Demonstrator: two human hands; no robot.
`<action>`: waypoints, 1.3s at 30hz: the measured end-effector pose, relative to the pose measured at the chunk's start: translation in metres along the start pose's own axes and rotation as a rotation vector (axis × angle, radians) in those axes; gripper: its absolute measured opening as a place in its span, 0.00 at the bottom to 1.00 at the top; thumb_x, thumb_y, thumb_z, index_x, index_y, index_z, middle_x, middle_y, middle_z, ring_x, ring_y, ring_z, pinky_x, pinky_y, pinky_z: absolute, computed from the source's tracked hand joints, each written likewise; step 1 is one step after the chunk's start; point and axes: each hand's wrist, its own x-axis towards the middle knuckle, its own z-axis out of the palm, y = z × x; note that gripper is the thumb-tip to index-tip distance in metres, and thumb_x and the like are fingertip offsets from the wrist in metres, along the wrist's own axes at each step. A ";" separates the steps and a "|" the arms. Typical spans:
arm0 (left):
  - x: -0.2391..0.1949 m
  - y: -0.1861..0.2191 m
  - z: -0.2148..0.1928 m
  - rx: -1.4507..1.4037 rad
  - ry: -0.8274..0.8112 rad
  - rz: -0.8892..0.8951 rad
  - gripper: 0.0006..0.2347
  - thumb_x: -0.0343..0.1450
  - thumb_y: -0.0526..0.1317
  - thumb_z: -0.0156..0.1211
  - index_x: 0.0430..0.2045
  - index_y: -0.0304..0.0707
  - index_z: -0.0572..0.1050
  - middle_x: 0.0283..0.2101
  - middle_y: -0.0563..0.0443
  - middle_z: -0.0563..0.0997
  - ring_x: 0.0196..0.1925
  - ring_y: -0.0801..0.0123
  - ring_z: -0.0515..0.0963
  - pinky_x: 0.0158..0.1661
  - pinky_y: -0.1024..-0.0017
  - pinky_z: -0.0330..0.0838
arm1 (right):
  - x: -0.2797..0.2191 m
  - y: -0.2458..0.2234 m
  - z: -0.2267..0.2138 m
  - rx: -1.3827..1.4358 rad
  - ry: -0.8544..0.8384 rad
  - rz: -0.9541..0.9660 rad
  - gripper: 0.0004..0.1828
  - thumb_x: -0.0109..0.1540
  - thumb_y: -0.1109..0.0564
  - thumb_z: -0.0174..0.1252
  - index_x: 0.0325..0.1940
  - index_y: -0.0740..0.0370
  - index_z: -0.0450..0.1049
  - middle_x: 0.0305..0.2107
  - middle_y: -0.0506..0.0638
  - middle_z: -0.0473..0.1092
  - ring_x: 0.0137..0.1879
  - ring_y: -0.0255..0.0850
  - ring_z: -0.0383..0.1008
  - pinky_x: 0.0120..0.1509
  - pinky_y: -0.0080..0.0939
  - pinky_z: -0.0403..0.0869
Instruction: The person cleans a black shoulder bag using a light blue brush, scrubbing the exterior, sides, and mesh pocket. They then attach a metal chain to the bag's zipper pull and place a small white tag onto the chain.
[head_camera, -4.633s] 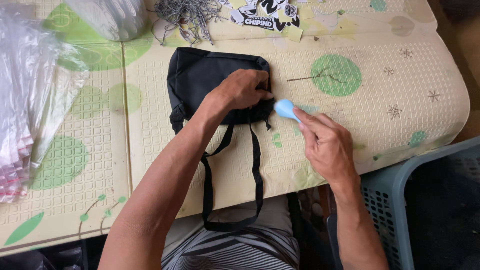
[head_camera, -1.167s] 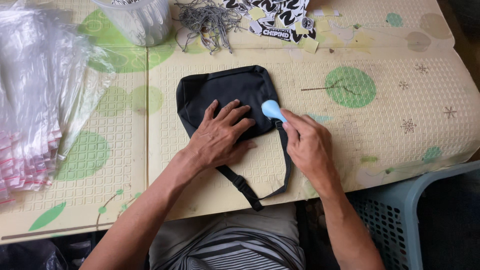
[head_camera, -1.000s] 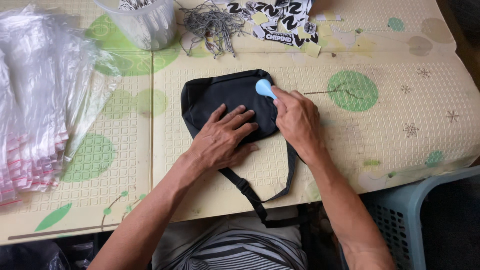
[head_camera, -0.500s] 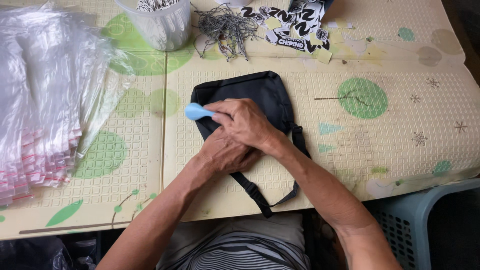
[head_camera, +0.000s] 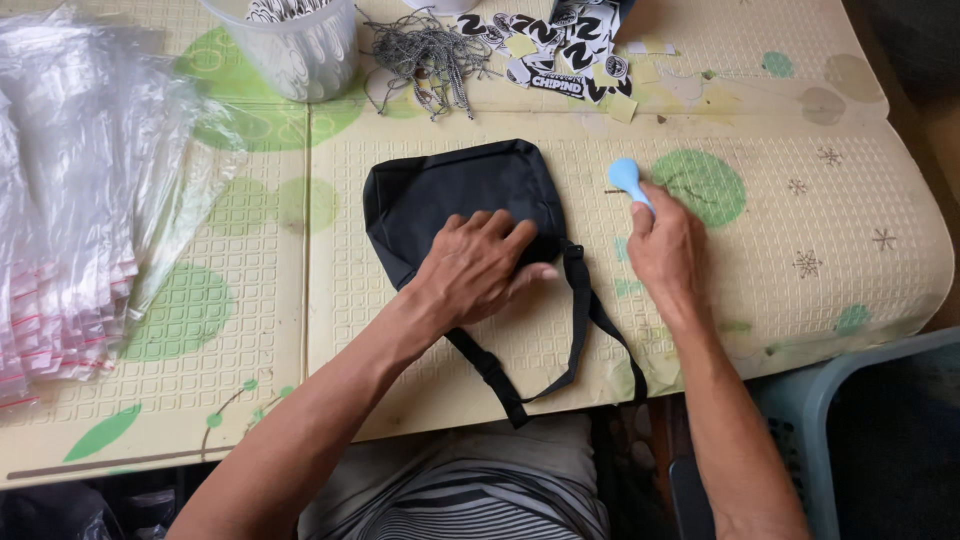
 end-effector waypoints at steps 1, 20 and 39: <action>0.012 0.006 0.001 0.002 0.002 -0.001 0.25 0.76 0.65 0.37 0.45 0.45 0.70 0.38 0.48 0.73 0.50 0.48 0.82 0.47 0.53 0.74 | -0.005 0.000 0.006 0.001 0.001 -0.003 0.18 0.69 0.58 0.51 0.61 0.62 0.77 0.43 0.68 0.76 0.51 0.69 0.75 0.52 0.69 0.73; 0.077 0.060 -0.084 -0.566 0.178 -0.129 0.12 0.61 0.32 0.57 0.35 0.40 0.67 0.32 0.36 0.78 0.28 0.43 0.83 0.24 0.57 0.81 | -0.017 0.009 0.012 0.239 0.229 -0.059 0.17 0.71 0.53 0.48 0.61 0.58 0.76 0.49 0.59 0.77 0.56 0.57 0.76 0.57 0.53 0.72; -0.066 -0.038 -0.049 -0.439 0.135 -0.674 0.23 0.68 0.42 0.68 0.57 0.37 0.74 0.62 0.27 0.73 0.60 0.36 0.75 0.57 0.48 0.70 | -0.046 -0.046 0.040 0.457 0.118 -0.172 0.14 0.71 0.52 0.54 0.59 0.57 0.76 0.34 0.59 0.75 0.40 0.57 0.78 0.43 0.51 0.75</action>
